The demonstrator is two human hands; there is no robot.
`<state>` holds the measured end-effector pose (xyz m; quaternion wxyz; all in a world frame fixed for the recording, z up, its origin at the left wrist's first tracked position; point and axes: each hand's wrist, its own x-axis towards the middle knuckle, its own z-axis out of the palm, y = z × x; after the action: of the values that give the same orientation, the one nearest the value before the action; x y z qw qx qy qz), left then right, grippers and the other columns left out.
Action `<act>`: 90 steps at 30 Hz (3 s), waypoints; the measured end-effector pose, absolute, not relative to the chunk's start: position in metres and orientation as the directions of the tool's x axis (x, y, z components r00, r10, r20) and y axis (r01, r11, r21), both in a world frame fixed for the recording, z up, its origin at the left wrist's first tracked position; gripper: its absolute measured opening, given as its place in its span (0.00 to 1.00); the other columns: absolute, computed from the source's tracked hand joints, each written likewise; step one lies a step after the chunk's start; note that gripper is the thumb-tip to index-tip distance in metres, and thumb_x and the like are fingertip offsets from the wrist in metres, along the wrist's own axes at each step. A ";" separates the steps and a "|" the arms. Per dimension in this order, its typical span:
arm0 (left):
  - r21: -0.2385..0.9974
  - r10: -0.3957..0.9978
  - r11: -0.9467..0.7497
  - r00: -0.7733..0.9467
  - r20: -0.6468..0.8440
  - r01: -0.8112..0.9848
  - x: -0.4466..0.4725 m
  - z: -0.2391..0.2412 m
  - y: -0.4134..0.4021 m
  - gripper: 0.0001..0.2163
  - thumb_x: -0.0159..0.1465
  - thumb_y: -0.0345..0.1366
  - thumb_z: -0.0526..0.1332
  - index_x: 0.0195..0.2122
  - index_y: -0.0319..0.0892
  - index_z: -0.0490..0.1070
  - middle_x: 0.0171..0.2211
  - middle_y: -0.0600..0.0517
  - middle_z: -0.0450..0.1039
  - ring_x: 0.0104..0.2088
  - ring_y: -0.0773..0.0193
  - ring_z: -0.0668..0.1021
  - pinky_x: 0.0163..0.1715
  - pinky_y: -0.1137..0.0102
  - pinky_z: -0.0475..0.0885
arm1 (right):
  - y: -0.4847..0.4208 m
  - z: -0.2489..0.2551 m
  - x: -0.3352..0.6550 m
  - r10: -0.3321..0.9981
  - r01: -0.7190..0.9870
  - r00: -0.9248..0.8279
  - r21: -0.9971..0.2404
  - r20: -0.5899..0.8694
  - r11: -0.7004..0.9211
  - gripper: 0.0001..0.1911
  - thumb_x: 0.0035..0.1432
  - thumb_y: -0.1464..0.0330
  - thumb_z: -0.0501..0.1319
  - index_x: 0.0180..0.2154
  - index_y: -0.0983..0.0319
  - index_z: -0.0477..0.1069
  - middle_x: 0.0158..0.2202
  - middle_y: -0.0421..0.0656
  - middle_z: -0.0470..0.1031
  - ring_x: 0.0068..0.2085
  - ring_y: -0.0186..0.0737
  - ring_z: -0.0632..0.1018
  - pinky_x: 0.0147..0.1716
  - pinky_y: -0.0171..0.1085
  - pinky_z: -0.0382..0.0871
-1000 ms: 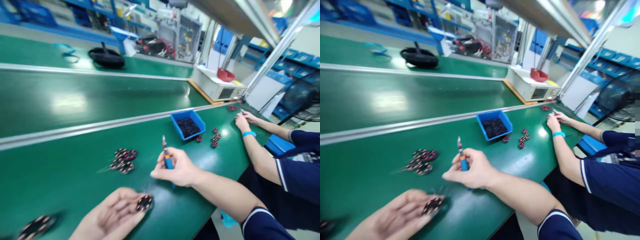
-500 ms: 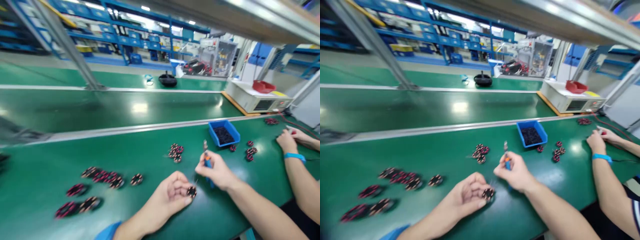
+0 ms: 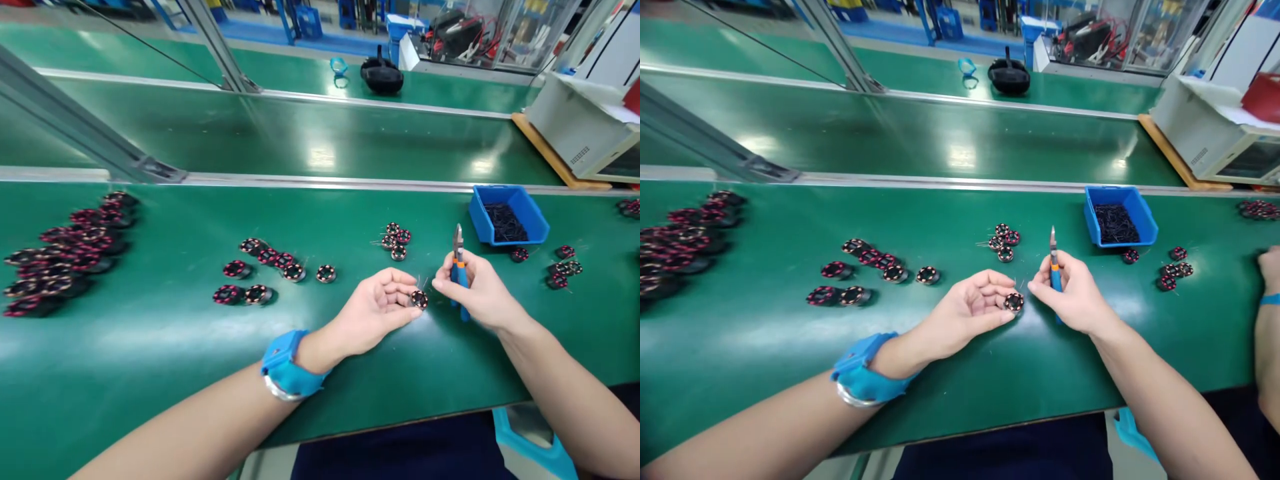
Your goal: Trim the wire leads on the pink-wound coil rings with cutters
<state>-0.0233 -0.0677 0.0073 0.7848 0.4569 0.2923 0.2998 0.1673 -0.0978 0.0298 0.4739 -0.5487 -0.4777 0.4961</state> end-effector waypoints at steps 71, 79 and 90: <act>0.440 0.728 -0.681 0.477 0.493 0.585 -0.048 0.033 -0.038 0.15 0.53 0.30 0.60 0.44 0.37 0.69 0.41 0.45 0.71 0.38 0.60 0.74 0.36 0.67 0.72 | -0.099 0.025 0.165 0.972 0.075 -0.051 -0.971 -0.229 -0.225 0.15 0.46 0.63 0.68 0.31 0.60 0.63 0.27 0.37 0.68 0.27 0.34 0.72 0.27 0.36 0.67; 0.128 0.843 -0.535 0.520 0.136 0.835 -0.066 0.029 -0.007 0.12 0.60 0.32 0.57 0.44 0.37 0.72 0.41 0.43 0.74 0.42 0.53 0.75 0.43 0.60 0.71 | -0.100 0.023 0.168 0.969 0.087 -0.061 -0.968 -0.240 -0.234 0.14 0.48 0.65 0.67 0.32 0.61 0.63 0.29 0.39 0.69 0.30 0.37 0.74 0.30 0.39 0.69; 0.437 0.736 -0.667 0.442 0.513 0.603 -0.061 0.053 -0.035 0.06 0.56 0.33 0.62 0.36 0.39 0.72 0.33 0.47 0.74 0.34 0.60 0.76 0.36 0.65 0.72 | -0.099 0.024 0.166 0.949 -0.025 -0.126 -0.955 -0.289 -0.295 0.15 0.47 0.66 0.67 0.32 0.61 0.62 0.27 0.36 0.66 0.28 0.34 0.72 0.27 0.36 0.67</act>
<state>-0.0607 -0.0347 0.0527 0.0951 0.8438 0.3967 0.3486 0.1657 -0.0991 0.0241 0.4000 -0.5262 -0.4389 0.6087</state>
